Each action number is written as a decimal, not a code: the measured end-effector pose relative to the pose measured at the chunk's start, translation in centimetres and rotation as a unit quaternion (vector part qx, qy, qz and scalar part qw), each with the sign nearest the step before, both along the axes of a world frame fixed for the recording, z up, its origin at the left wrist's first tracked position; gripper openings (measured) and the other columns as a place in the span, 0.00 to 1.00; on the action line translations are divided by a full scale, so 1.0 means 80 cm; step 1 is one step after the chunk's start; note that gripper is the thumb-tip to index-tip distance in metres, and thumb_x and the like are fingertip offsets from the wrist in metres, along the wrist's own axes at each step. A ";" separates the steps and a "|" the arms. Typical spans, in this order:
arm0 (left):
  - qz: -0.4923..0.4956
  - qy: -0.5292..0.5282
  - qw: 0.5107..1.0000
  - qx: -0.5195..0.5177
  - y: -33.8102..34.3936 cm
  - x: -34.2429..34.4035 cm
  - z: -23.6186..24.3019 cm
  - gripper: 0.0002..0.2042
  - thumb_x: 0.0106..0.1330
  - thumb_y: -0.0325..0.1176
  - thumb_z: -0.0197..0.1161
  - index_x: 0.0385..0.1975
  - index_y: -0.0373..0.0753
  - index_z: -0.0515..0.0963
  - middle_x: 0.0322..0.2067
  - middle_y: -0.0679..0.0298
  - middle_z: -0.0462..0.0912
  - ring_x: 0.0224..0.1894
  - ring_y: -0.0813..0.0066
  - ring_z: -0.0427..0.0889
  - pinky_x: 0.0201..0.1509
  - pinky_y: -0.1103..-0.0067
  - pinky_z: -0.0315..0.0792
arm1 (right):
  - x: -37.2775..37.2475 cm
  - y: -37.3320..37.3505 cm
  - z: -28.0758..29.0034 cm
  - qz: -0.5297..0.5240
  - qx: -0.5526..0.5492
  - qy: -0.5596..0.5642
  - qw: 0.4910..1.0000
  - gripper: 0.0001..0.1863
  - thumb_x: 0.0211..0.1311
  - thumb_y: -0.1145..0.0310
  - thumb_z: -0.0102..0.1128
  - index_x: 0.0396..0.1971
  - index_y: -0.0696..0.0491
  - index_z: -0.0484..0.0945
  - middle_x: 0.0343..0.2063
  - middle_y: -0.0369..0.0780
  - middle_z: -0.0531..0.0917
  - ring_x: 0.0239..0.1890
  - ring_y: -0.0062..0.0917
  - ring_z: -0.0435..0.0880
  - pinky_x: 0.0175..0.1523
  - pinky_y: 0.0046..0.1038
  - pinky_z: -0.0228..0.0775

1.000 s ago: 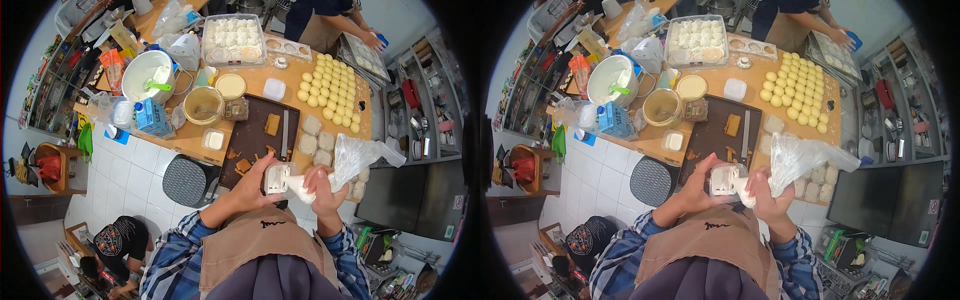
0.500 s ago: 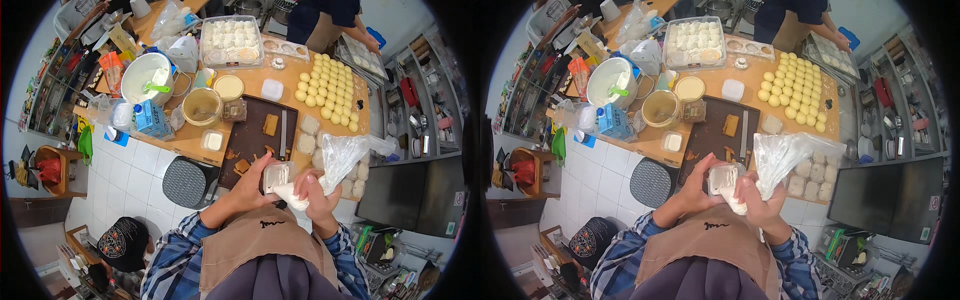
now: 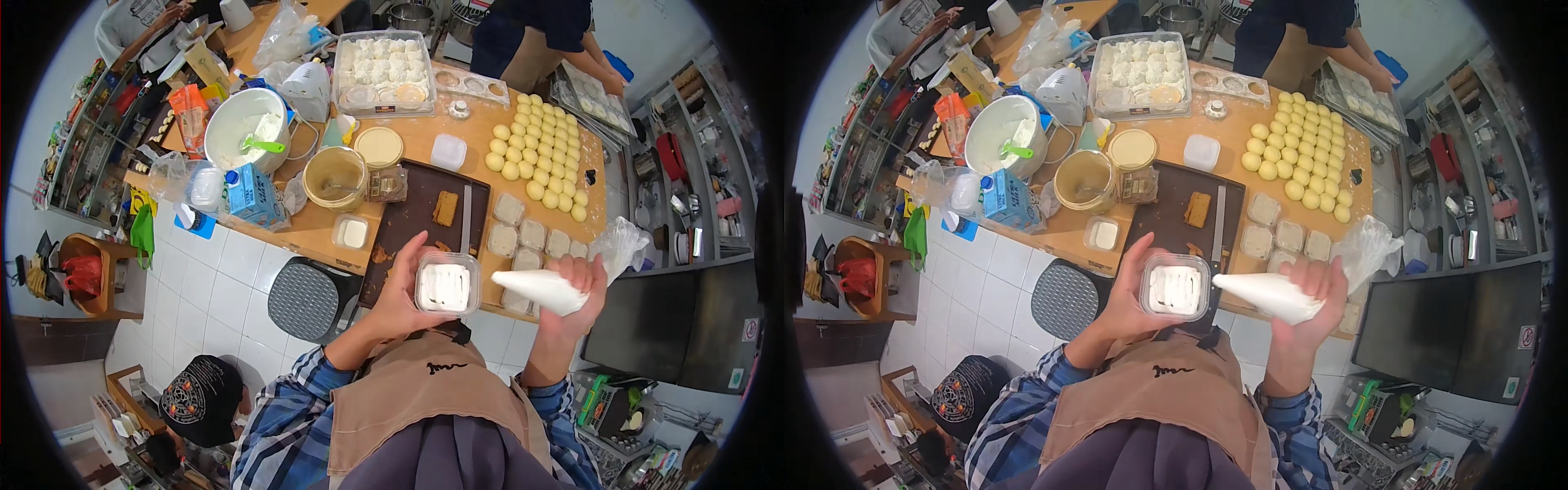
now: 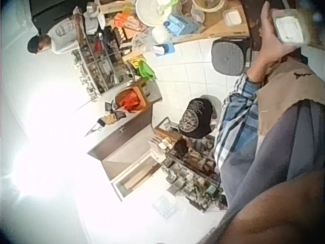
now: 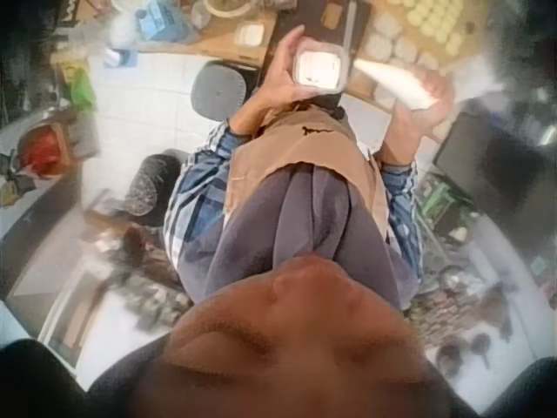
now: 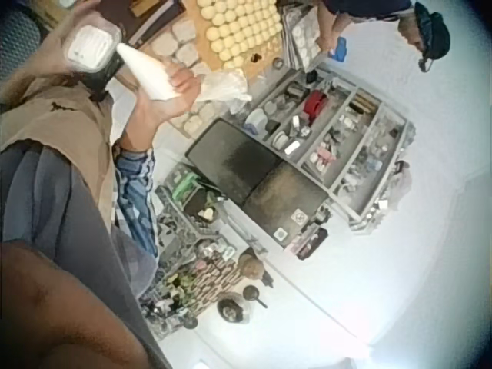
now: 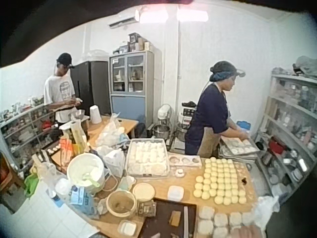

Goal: The person cuts a brown cake with a knife, places the slices into plastic containers, and pipes cream onto the cake from a piping bag.

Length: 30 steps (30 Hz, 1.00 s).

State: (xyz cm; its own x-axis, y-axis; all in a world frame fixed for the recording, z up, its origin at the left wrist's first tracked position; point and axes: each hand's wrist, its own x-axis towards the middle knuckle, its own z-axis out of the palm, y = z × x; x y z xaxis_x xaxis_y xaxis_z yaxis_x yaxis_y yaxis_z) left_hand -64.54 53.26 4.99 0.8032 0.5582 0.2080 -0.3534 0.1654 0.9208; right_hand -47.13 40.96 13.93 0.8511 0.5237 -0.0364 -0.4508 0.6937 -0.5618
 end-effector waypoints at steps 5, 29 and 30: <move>-0.016 -0.026 0.999 -0.010 0.007 0.006 0.005 0.55 0.37 0.21 0.74 0.65 0.41 0.41 0.53 0.57 0.64 0.56 0.67 0.66 0.61 0.73 0.60 | 0.003 0.001 0.007 0.009 0.030 -0.030 0.999 0.21 0.67 0.66 0.37 0.10 0.46 0.55 0.09 0.32 0.60 0.17 0.19 0.59 0.31 0.26 0.57; -0.031 0.001 0.983 0.179 0.000 0.009 0.002 0.52 0.40 0.24 0.73 0.65 0.39 0.43 0.52 0.53 0.66 0.55 0.63 0.68 0.59 0.70 0.62 | -0.055 0.005 0.020 0.136 -0.193 -0.347 0.908 0.18 0.60 0.74 0.45 0.09 0.56 0.66 0.09 0.39 0.69 0.15 0.25 0.70 0.26 0.28 0.63; -0.037 -0.001 0.984 0.174 0.000 0.009 0.002 0.54 0.38 0.23 0.74 0.65 0.41 0.42 0.51 0.53 0.66 0.54 0.63 0.68 0.59 0.69 0.61 | -0.051 0.004 0.021 0.134 -0.193 -0.347 0.908 0.18 0.60 0.75 0.45 0.09 0.55 0.66 0.09 0.39 0.69 0.15 0.25 0.70 0.25 0.28 0.62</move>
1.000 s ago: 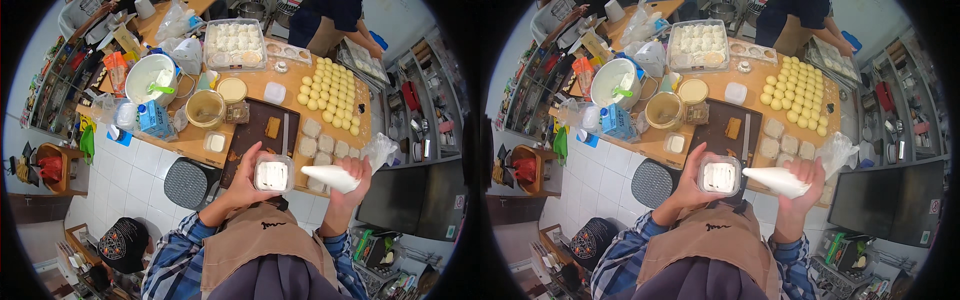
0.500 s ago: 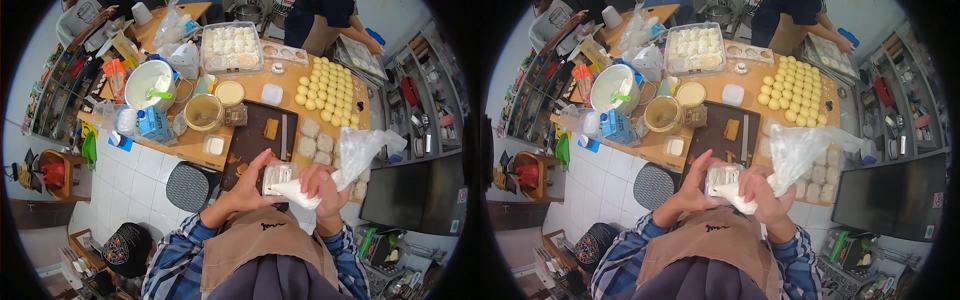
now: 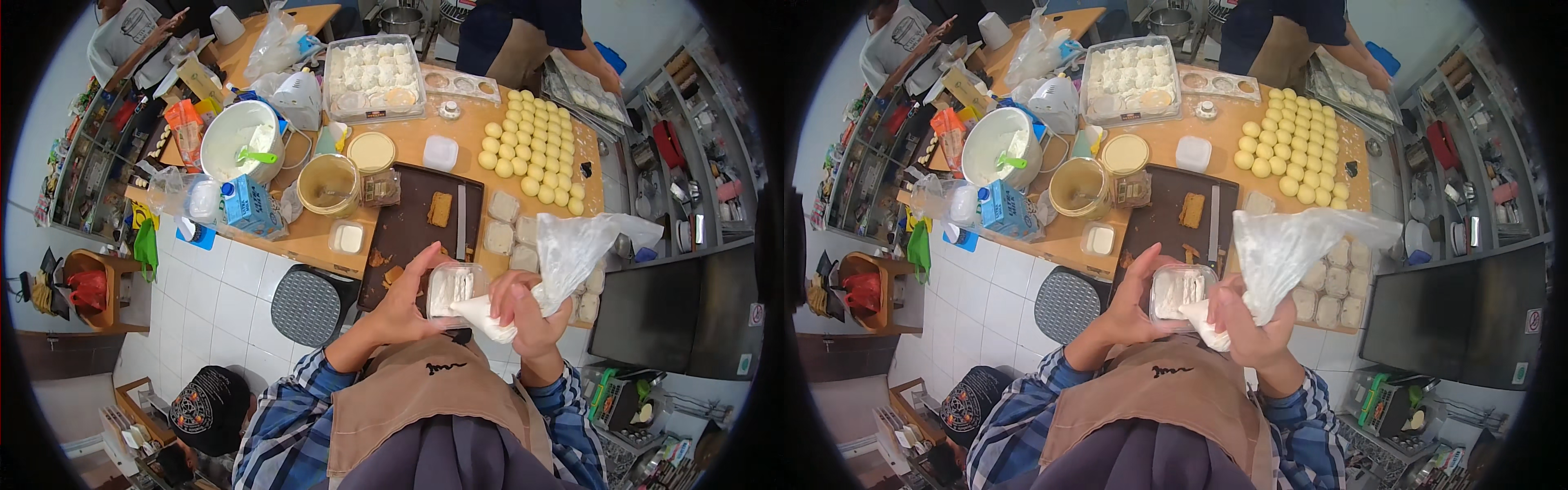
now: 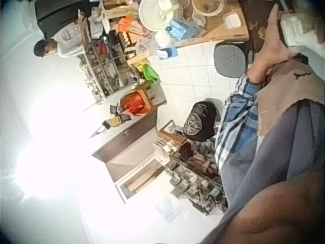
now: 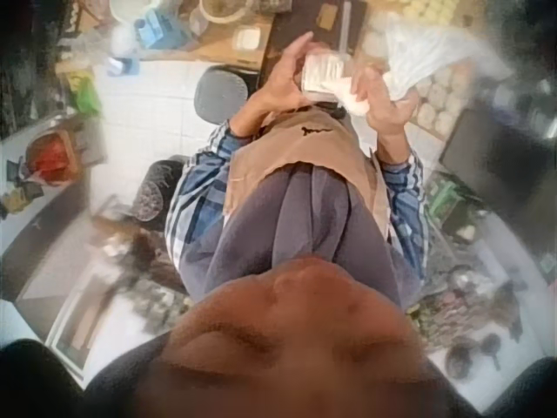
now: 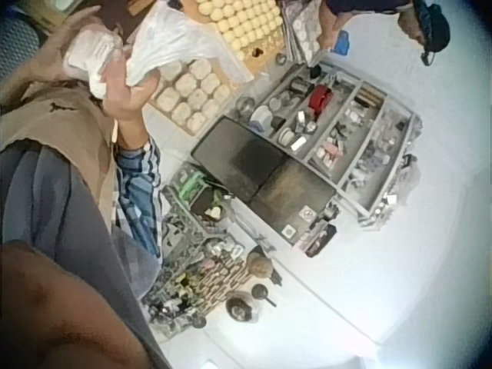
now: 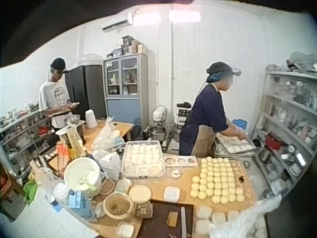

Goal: The person cuts a brown cake with a knife, places the slices into plastic containers, and pipes cream onto the cake from a piping bag.

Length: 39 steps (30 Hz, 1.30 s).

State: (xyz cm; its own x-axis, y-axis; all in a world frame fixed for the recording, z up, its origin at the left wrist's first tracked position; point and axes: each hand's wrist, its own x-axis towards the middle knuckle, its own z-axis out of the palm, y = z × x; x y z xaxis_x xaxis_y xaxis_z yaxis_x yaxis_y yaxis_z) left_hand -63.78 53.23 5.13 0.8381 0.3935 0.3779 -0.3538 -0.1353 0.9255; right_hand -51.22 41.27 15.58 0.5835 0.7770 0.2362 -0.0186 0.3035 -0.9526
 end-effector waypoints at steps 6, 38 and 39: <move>0.008 -0.010 1.000 -0.006 -0.001 0.002 -0.002 0.54 0.39 0.23 0.74 0.65 0.42 0.41 0.50 0.54 0.66 0.54 0.63 0.69 0.59 0.69 0.62 | 0.028 0.000 0.005 -0.093 0.103 0.006 0.990 0.14 0.58 0.77 0.43 0.12 0.59 0.66 0.08 0.39 0.68 0.14 0.24 0.70 0.22 0.27 0.62; -0.129 -0.084 0.874 -0.462 0.028 0.024 -0.005 0.44 0.45 0.34 0.73 0.63 0.40 0.52 0.53 0.58 0.69 0.55 0.66 0.70 0.58 0.70 0.67 | 0.075 0.008 0.025 -0.115 0.267 0.296 0.910 0.22 0.67 0.64 0.37 0.09 0.46 0.53 0.10 0.31 0.58 0.18 0.19 0.58 0.32 0.25 0.57; -0.130 -0.084 0.874 -0.460 0.028 0.026 -0.006 0.44 0.45 0.34 0.73 0.63 0.40 0.52 0.53 0.58 0.69 0.55 0.66 0.70 0.58 0.70 0.67 | 0.080 0.008 0.026 -0.115 0.272 0.306 0.905 0.22 0.67 0.64 0.39 0.10 0.45 0.53 0.10 0.31 0.58 0.19 0.18 0.58 0.32 0.25 0.56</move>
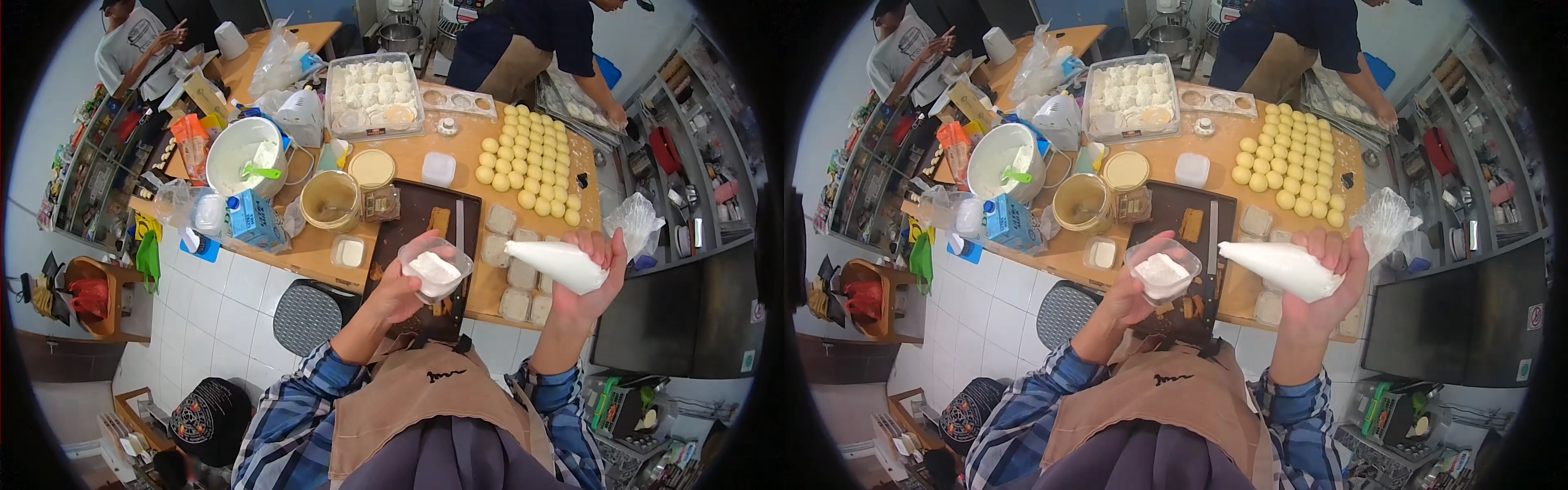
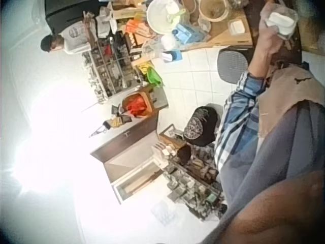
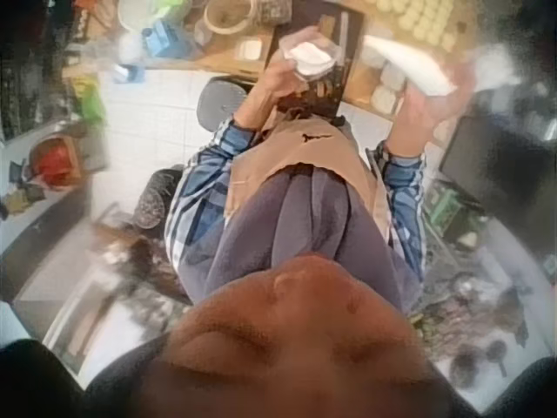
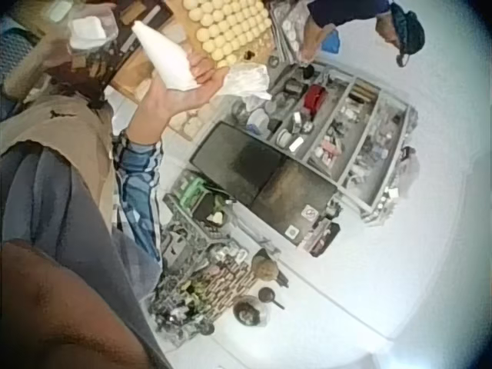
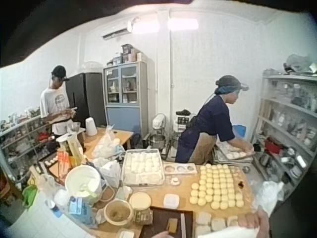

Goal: The person cuts a brown cake with a knife, places the slices into plastic containers, and pipes cream onto the cake from a piping bag.

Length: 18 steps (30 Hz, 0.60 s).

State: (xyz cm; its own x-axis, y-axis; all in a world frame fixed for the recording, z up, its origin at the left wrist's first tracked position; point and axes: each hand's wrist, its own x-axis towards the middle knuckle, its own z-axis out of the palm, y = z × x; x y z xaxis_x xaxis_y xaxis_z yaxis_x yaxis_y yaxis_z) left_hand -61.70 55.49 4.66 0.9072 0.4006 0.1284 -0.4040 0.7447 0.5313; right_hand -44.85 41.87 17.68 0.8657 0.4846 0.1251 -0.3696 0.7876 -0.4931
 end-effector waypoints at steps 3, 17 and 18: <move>-0.054 -0.004 0.996 -0.068 -0.002 0.006 -0.005 0.40 0.54 0.49 0.63 0.63 0.39 0.52 0.53 0.56 0.69 0.55 0.63 0.71 0.56 0.67 0.69 | 0.005 0.006 0.002 0.009 0.019 0.021 1.000 0.22 0.66 0.64 0.43 0.10 0.45 0.53 0.11 0.30 0.58 0.19 0.18 0.57 0.33 0.24 0.56; -0.244 -0.072 0.940 -0.229 -0.018 0.027 -0.009 0.36 0.62 0.62 0.39 0.61 0.37 0.56 0.46 0.43 0.71 0.35 0.58 0.80 0.32 0.75 0.78 | -0.001 0.026 -0.041 0.115 -0.106 0.094 0.983 0.23 0.63 0.63 0.47 0.08 0.45 0.54 0.10 0.31 0.56 0.17 0.20 0.58 0.29 0.26 0.56; -0.259 -0.062 0.937 -0.228 -0.017 0.028 -0.009 0.39 0.61 0.65 0.37 0.61 0.36 0.56 0.45 0.38 0.70 0.31 0.60 0.79 0.31 0.78 0.77 | -0.002 0.027 -0.045 0.118 -0.106 0.093 0.983 0.23 0.63 0.63 0.47 0.08 0.45 0.54 0.10 0.31 0.56 0.17 0.20 0.58 0.29 0.26 0.56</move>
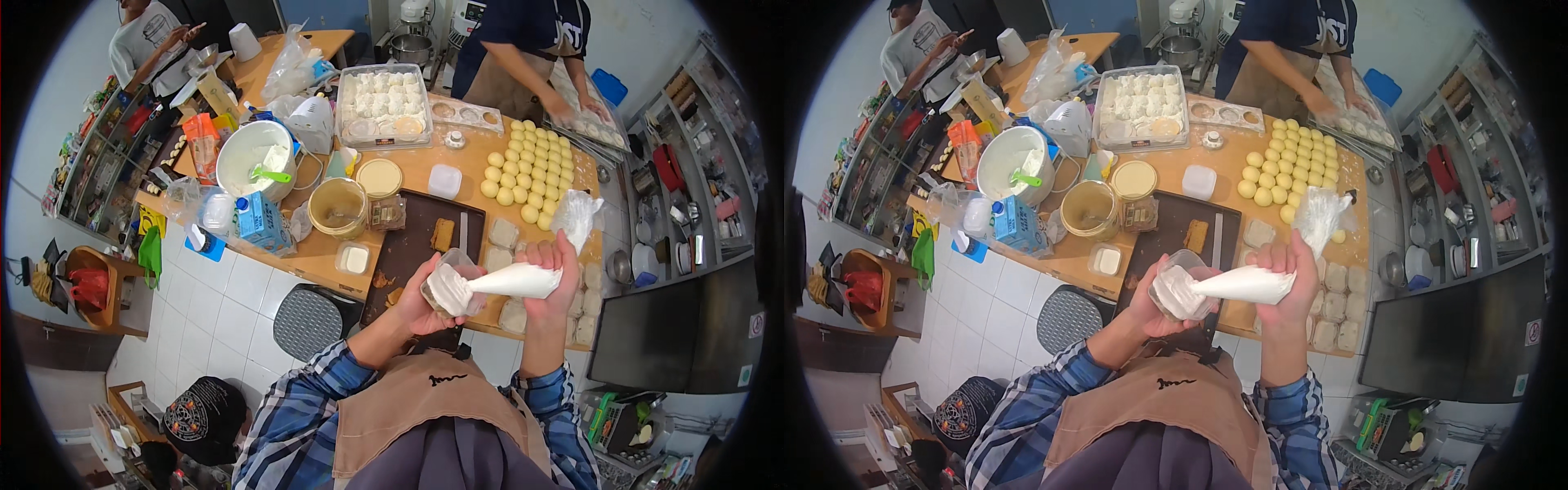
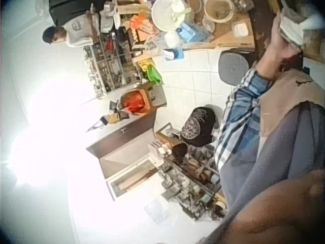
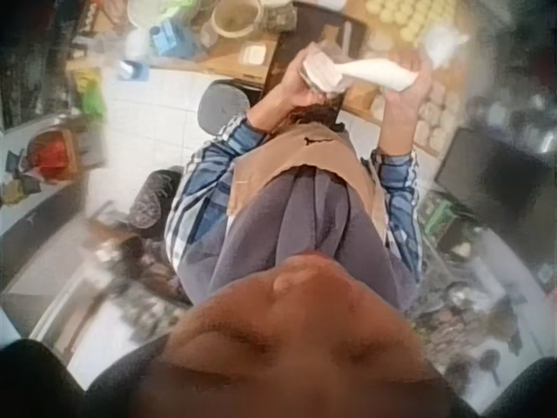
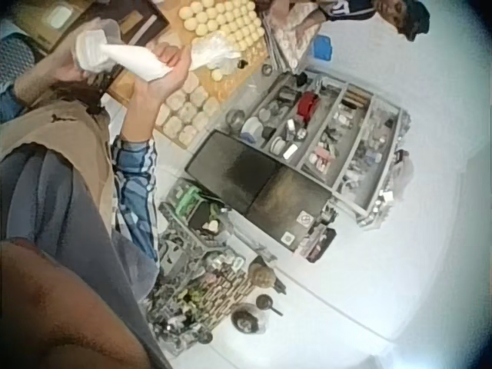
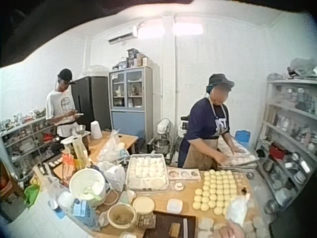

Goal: The person cuts a brown cake with a knife, places the slices into plastic containers, and pipes cream onto the cake from a piping bag.

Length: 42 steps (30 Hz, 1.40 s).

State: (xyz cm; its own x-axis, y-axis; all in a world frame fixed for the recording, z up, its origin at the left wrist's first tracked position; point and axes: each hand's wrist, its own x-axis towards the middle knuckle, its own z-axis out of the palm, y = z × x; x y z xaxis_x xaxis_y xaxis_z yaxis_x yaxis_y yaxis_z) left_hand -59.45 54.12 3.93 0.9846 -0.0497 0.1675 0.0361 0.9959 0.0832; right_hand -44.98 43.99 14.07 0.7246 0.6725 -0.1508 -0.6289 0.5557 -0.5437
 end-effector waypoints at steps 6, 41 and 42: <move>-0.066 0.100 0.991 -0.057 -0.001 0.001 0.031 0.39 0.61 0.66 0.35 0.57 0.34 0.61 0.39 0.36 0.73 0.27 0.54 0.81 0.21 0.77 0.78 | -0.001 -0.006 -0.011 0.057 -0.003 -0.017 0.998 0.22 0.62 0.67 0.45 0.07 0.46 0.55 0.07 0.32 0.58 0.15 0.21 0.59 0.26 0.26 0.57; -0.098 0.126 0.987 0.019 -0.009 0.008 0.022 0.34 0.62 0.62 0.42 0.44 0.31 0.72 0.27 0.48 0.79 0.16 0.63 0.79 0.16 0.81 0.77 | -0.006 -0.007 -0.020 0.079 0.001 -0.040 0.996 0.21 0.62 0.67 0.42 0.07 0.45 0.57 0.07 0.32 0.60 0.15 0.21 0.62 0.28 0.27 0.60; -0.094 0.121 0.988 0.018 -0.010 0.009 0.017 0.33 0.62 0.61 0.42 0.43 0.32 0.72 0.26 0.51 0.80 0.16 0.63 0.79 0.16 0.81 0.77 | -0.005 -0.007 -0.021 0.080 0.000 -0.039 0.996 0.21 0.62 0.67 0.42 0.07 0.45 0.57 0.07 0.32 0.60 0.15 0.21 0.62 0.28 0.27 0.60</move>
State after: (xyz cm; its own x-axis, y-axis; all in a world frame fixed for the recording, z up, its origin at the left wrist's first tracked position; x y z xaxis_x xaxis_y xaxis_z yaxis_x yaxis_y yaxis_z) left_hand -58.75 53.30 5.29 0.9684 -0.2376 -0.0763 0.2437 0.9662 0.0842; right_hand -45.41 43.44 12.37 0.6181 0.7799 -0.0981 -0.6646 0.4519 -0.5951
